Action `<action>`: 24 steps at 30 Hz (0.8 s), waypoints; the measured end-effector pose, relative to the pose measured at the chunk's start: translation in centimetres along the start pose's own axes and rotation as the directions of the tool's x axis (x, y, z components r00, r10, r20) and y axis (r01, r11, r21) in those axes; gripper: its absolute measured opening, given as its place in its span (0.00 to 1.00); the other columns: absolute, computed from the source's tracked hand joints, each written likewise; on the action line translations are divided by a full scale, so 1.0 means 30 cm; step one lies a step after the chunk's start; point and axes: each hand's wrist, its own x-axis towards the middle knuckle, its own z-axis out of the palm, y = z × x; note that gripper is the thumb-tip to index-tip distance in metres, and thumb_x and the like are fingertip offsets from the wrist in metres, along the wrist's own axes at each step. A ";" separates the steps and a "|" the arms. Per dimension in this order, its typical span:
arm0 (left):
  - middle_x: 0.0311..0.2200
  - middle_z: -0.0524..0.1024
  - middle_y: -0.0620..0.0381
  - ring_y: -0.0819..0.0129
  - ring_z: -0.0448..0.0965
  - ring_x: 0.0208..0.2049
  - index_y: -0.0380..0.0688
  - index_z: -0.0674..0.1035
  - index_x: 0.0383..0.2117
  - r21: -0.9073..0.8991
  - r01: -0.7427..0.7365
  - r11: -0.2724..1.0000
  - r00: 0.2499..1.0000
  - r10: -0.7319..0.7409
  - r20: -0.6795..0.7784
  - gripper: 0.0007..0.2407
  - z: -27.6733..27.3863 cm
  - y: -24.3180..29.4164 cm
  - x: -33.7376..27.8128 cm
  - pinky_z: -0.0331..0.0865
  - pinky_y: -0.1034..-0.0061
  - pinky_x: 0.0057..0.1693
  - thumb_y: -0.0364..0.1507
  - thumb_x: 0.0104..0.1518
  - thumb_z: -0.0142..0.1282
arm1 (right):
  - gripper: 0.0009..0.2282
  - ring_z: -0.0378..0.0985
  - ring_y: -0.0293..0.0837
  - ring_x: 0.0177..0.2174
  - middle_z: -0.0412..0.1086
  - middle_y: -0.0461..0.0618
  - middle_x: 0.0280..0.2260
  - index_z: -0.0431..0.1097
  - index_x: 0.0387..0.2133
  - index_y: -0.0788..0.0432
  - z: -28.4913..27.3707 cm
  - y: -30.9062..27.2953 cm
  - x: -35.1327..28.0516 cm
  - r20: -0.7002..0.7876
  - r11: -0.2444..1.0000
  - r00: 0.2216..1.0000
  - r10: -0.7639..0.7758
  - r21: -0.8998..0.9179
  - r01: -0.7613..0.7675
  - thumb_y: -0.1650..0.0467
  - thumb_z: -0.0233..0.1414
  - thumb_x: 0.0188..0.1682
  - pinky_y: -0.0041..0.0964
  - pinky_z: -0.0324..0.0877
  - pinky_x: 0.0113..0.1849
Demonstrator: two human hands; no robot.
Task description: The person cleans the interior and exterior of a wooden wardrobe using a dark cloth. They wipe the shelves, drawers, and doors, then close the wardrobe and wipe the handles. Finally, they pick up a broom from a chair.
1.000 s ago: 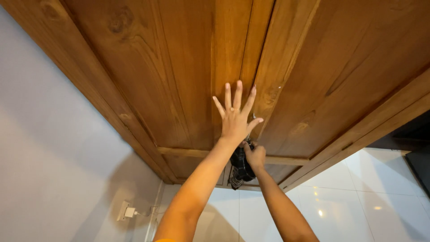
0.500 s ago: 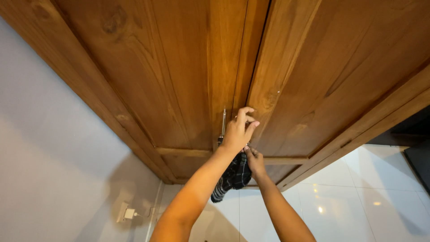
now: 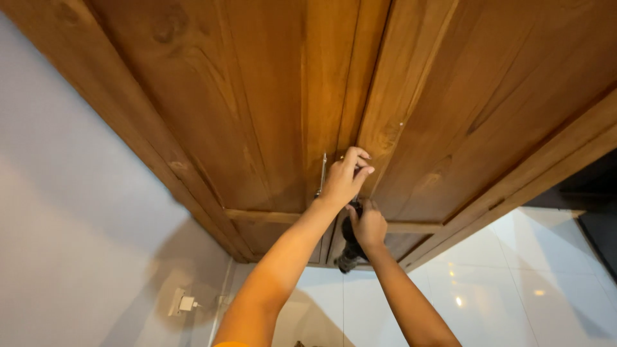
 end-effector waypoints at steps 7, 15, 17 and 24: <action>0.34 0.82 0.47 0.49 0.83 0.38 0.40 0.71 0.46 0.013 0.007 1.000 1.000 -0.007 0.011 0.13 0.005 -0.004 -0.008 0.74 0.63 0.44 0.27 0.60 0.60 | 0.14 0.79 0.63 0.31 0.76 0.59 0.38 0.72 0.33 0.59 0.081 0.064 0.004 0.173 0.975 0.985 -0.017 -0.214 0.055 0.60 0.51 0.54 0.56 0.73 0.32; 0.33 0.82 0.47 0.50 0.84 0.39 0.39 0.70 0.46 -0.018 -0.011 1.000 1.000 0.011 0.011 0.13 0.011 -0.014 -0.005 0.74 0.64 0.45 0.26 0.59 0.60 | 0.15 0.78 0.44 0.39 0.78 0.48 0.40 0.73 0.47 0.60 0.226 0.177 0.009 0.679 -0.087 0.657 0.327 0.714 -0.695 0.64 0.44 0.55 0.40 0.71 0.46; 0.33 0.82 0.47 0.50 0.84 0.38 0.39 0.70 0.46 -0.013 -0.007 1.000 1.000 0.007 0.014 0.13 0.011 -0.015 -0.009 0.75 0.64 0.45 0.26 0.59 0.61 | 0.15 0.77 0.44 0.40 0.77 0.49 0.41 0.72 0.48 0.60 0.290 0.241 -0.004 0.661 -0.063 0.674 0.331 0.728 -0.683 0.64 0.45 0.55 0.39 0.71 0.45; 0.32 0.82 0.48 0.50 0.84 0.38 0.40 0.70 0.46 -0.045 -0.016 0.999 1.000 0.017 0.020 0.13 0.012 -0.011 -0.018 0.75 0.64 0.44 0.26 0.59 0.60 | 0.17 0.82 0.59 0.35 0.79 0.61 0.38 0.78 0.44 0.68 0.237 0.211 -0.051 0.287 0.732 0.925 0.247 0.571 -0.373 0.63 0.52 0.60 0.45 0.73 0.41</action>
